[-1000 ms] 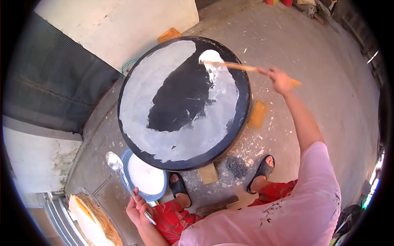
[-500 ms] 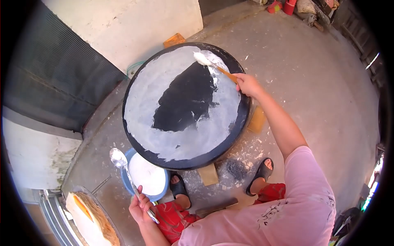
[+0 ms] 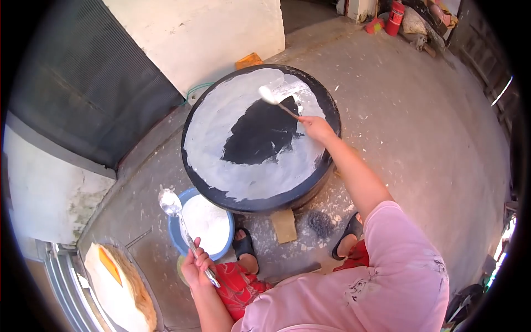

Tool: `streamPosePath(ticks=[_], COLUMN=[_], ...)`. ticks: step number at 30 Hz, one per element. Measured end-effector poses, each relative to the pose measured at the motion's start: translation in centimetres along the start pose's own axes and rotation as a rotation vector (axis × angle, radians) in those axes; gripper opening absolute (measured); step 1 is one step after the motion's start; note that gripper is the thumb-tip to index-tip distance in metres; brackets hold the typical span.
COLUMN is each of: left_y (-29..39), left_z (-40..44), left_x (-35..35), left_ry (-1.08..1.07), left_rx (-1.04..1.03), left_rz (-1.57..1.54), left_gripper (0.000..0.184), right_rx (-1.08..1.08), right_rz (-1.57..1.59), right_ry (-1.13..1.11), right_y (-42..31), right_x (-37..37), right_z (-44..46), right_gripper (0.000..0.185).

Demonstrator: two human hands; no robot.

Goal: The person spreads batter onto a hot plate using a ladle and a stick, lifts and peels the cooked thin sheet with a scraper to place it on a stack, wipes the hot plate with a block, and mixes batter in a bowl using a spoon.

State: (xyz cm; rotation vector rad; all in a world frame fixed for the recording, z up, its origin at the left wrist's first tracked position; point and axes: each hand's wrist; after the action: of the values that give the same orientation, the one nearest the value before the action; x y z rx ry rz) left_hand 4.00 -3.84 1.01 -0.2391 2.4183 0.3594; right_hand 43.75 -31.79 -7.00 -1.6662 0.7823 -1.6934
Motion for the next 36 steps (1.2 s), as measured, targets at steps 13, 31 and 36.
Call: streamPosePath(ticks=[13,31,36], left_y=[0.6,1.4,1.5], left_z=[-0.3,-0.7,-0.7], left_x=[0.2,0.6,0.9], left_ry=[-0.030,-0.024,-0.041], left_rx=[0.019,-0.011,0.024], left_rz=[0.006,0.018,0.014], left_gripper=[0.034,0.033,0.033], right_rx=[0.068,0.081,0.132], right_rz=[0.015,-0.096,-0.056], right_ry=[-0.048,-0.052,-0.302], right_y=[-0.5,-1.0,-4.5], right_x=[-2.4,-2.5,-2.4], right_z=[-4.4,-8.9,-8.7], right_gripper=[0.028,0.031,0.028])
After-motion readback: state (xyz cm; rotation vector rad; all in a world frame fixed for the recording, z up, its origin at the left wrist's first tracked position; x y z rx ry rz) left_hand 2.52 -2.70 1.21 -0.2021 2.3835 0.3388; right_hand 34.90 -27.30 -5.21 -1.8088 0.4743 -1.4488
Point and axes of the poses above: each hand's wrist, its own z-axis towards the middle knuckle, its own x-axis out of the back of the hand, y = z × x, and after that the axes turned 11 degrees about y, right-handed
